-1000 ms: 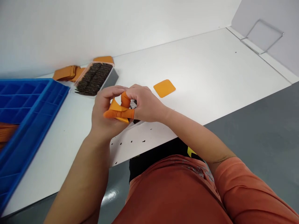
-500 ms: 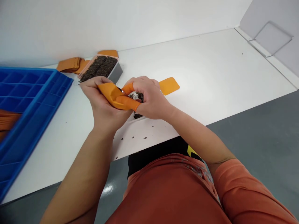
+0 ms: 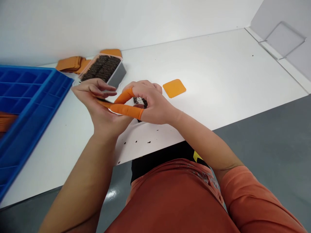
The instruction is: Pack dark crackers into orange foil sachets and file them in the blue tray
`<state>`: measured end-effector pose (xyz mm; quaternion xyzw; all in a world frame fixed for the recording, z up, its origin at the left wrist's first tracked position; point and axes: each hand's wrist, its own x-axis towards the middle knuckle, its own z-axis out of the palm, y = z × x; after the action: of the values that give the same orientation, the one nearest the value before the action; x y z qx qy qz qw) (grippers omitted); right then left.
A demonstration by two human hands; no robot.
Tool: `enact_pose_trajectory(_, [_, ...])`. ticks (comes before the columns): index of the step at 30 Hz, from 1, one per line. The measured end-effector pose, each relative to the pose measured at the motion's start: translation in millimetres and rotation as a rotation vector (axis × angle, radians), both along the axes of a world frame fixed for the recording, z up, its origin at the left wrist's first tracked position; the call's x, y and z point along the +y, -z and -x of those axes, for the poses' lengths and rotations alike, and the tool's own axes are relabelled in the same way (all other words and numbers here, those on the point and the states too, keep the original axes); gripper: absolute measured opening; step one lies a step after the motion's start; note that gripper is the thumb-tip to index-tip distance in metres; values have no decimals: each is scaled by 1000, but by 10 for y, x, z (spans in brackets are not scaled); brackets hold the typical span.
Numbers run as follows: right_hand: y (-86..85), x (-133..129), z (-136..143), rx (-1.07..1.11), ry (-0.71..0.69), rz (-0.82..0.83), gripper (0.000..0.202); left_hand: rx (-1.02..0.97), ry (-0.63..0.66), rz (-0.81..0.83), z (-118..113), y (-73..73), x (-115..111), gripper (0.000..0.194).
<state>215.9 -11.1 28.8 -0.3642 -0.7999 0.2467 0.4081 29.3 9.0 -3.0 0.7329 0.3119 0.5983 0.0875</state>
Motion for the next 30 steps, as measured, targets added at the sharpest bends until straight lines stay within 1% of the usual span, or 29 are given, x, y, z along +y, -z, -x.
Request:
enact_pose_trajectory(2, [-19, -37, -11, -10, -22, -11, 22, -27, -12, 32, 20, 22, 22, 84])
enact_pose_trajectory(4, [-14, -71, 3, -27, 7, -50, 23, -57, -39, 81, 39, 50, 43, 81])
enact_pose_trajectory(7, [47, -74, 52, -47, 102, -175, 17, -119, -120, 10, 51, 109, 76, 81])
enact_pose_trajectory(8, [72, -63, 65, -36, 134, -215, 18, -121, -149, -22, 50, 128, 82, 83])
enact_pose_trajectory(10, [110, -33, 72, 6, 187, -264, 22, -77, -186, -23, 45, 155, 77, 86])
enact_pose_trajectory(12, [119, -5, 55, 39, 243, -278, 20, -7, -191, 56, 44, 158, 52, 88])
enact_pose_trajectory(14, [107, 13, 30, 64, 292, -298, 21, 48, -180, 97, 56, 140, 21, 86])
enact_pose_trajectory(17, [88, 27, 5, 117, 314, -352, 34, 69, -159, 40, 83, 102, -10, 76])
enact_pose_trajectory(20, [99, 36, -2, 136, 300, -333, 39, 57, -98, 0, 81, 94, -26, 65])
enact_pose_trajectory(23, [108, 37, -15, 166, 259, -291, 30, 49, -24, 32, 58, 133, -31, 55])
enact_pose_trajectory(25, [95, 32, -26, 145, 240, -261, 22, 60, 6, 65, 52, 161, -28, 52])
enact_pose_trajectory(28, [63, 21, -25, 85, 250, -203, 9, 93, 52, 65, 58, 163, -21, 55])
enact_pose_trajectory(30, [56, 16, -8, 160, 236, -213, 13, 113, 79, 43, 53, 145, -28, 62])
